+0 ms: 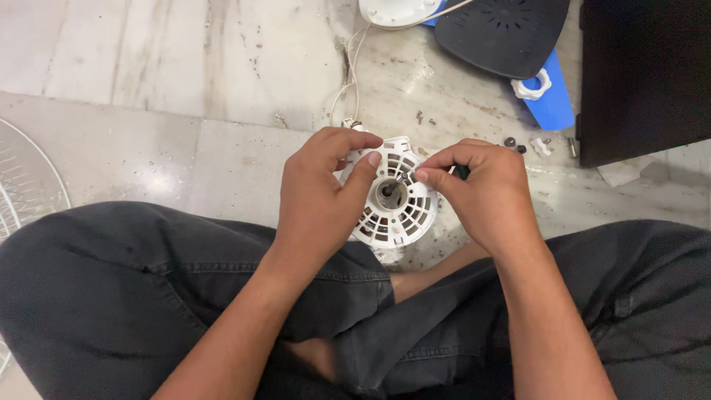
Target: The person disassembles a white fan motor housing using a screwdriver, then works on the internal wiring and a control module inside the fan base. They remove screws, separate the motor casing, and manipulate wires and components within the base.
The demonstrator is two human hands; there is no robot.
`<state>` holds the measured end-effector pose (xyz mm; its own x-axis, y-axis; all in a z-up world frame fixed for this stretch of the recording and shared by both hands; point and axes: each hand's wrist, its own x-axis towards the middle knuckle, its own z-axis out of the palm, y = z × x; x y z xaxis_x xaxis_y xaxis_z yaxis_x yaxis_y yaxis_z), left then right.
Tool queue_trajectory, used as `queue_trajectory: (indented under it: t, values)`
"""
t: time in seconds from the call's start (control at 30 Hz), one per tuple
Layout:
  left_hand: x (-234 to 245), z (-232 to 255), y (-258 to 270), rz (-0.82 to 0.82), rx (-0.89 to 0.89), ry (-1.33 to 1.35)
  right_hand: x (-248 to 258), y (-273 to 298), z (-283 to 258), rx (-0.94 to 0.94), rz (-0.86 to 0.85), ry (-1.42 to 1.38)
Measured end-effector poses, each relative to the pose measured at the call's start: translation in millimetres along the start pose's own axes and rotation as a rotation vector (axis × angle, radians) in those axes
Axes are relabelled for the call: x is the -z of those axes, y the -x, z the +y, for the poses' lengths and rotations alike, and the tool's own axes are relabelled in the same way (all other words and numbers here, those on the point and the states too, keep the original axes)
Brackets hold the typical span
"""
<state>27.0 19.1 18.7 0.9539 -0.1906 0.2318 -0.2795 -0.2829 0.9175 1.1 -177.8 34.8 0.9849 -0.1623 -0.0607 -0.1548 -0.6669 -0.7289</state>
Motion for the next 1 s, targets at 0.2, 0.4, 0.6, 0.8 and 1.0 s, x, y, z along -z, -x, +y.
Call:
queue_trajectory:
  t: [0.2,0.4,0.6,0.8,1.0]
  values:
    - [0,-1,-1,-0.008,-0.008,0.003,6,-7,14,-0.262,0.091,-0.306]
    - [-1,-2,0,-0.002,-0.01,-0.022,5,-31,48,-0.381,0.179,-0.548]
    - [0,-1,-2,-0.017,0.02,-0.014,-27,-48,83,-0.44,0.161,-0.596]
    - [1,0,-4,0.02,0.029,0.036,-57,-57,94,-0.321,0.174,-0.215]
    - [1,-2,-7,0.021,0.075,0.003,-77,-64,100,-0.319,0.169,-0.116]
